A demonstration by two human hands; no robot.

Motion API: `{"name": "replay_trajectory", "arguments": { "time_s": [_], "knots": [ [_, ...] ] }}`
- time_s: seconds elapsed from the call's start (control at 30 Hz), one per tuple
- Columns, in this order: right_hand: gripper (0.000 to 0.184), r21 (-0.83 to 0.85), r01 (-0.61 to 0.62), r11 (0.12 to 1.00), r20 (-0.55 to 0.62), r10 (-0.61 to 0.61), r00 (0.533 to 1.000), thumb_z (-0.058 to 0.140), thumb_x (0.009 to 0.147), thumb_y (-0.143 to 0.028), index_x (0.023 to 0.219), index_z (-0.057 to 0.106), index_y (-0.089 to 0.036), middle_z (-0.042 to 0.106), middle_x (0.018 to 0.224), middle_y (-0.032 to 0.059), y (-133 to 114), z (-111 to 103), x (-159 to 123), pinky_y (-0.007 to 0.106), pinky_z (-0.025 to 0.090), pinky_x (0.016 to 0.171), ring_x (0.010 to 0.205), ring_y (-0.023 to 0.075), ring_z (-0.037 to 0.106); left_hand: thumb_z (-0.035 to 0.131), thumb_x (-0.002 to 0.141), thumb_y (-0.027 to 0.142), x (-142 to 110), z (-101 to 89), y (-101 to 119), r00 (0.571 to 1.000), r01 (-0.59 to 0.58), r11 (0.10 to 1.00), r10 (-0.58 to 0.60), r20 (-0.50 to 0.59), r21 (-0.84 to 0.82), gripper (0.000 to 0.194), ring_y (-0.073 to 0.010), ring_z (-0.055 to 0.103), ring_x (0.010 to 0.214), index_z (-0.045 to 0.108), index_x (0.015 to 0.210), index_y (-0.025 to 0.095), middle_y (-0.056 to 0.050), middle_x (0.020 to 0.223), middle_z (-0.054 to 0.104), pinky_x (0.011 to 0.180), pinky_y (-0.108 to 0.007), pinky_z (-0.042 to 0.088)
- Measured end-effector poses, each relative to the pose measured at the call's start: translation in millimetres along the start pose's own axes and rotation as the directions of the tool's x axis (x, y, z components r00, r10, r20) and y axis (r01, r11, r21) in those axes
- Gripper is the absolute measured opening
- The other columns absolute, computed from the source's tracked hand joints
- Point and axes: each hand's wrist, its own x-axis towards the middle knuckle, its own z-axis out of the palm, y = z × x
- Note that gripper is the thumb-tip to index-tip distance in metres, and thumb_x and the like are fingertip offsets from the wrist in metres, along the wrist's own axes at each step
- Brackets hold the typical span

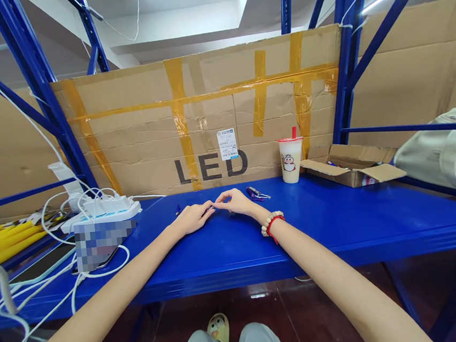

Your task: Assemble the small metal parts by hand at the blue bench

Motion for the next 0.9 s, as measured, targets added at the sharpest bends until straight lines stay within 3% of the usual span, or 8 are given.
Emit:
{"name": "replay_trajectory", "arguments": {
  "time_s": [0.9],
  "knots": [
    [0.043,0.029,-0.038,0.999,-0.01,0.038,0.999,0.062,0.062,-0.051,0.078,0.063,-0.012,0.06,0.069,0.0023,-6.6,0.3,-1.4,0.02,0.032,0.039,0.041,0.0038,0.04,0.015,0.091,0.039,-0.2,-1.7,-0.3,1.0,0.005,1.0,-0.005,0.016,-0.002,0.036,-0.023,0.061,0.087,0.042,0.107,0.021,-0.007,0.097,0.064,0.068,-0.031,0.045]
  ]
}}
